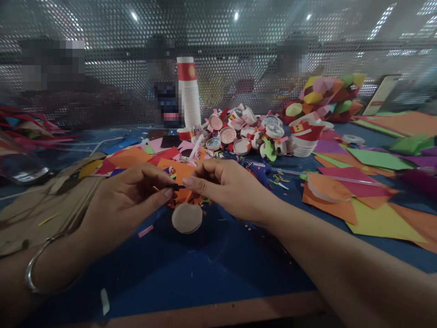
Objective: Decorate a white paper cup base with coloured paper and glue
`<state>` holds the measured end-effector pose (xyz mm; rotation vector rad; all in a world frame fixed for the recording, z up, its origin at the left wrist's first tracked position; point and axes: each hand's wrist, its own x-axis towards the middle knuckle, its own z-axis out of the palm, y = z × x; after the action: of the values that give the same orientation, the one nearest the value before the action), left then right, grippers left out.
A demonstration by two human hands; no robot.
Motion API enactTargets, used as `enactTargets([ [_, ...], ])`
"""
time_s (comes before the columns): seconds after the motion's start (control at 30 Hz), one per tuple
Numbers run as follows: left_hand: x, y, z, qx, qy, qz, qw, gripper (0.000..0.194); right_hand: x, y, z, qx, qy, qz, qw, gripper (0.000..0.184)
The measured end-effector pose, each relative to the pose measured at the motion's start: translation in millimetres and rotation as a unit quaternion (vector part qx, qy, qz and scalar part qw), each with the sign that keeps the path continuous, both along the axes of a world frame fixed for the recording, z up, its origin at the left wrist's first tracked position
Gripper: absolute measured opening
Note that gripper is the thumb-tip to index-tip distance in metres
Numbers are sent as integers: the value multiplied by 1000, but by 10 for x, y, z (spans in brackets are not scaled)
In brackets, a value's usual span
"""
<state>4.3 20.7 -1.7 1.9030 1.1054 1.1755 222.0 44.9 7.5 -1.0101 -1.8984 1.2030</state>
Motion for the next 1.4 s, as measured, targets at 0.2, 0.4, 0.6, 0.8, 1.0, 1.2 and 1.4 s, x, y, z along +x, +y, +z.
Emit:
enactTargets([
  [0.2, -45, -79, 34, 179, 120, -12, 976, 16, 1, -6, -23, -83, 101, 26, 991, 30],
  [0.4, -50, -69, 31, 160, 105, -10, 981, 26, 37, 1, -30, -80, 120, 42, 989, 23],
  [0.6, -8, 70, 12, -153, -96, -73, 981, 23, 32, 18, -9, -40, 65, 57, 995, 18],
  [0.8, 4, 73, 35, -253, -69, -133, 956, 24, 38, 4, -6, 6, -24, 84, 996, 11],
  [1.0, -10, 101, 43, -302, -70, -112, 944, 27, 61, 3, -13, 73, -20, 12, 997, 20],
  [1.2, -16, 152, 18, -331, -164, -60, 928, 16, 132, 78, 36, 129, -45, -58, 989, 22],
  [1.4, -40, 176, 1, -310, -199, -3, 930, 14, 363, -50, 168, 204, -210, -50, 955, 13],
])
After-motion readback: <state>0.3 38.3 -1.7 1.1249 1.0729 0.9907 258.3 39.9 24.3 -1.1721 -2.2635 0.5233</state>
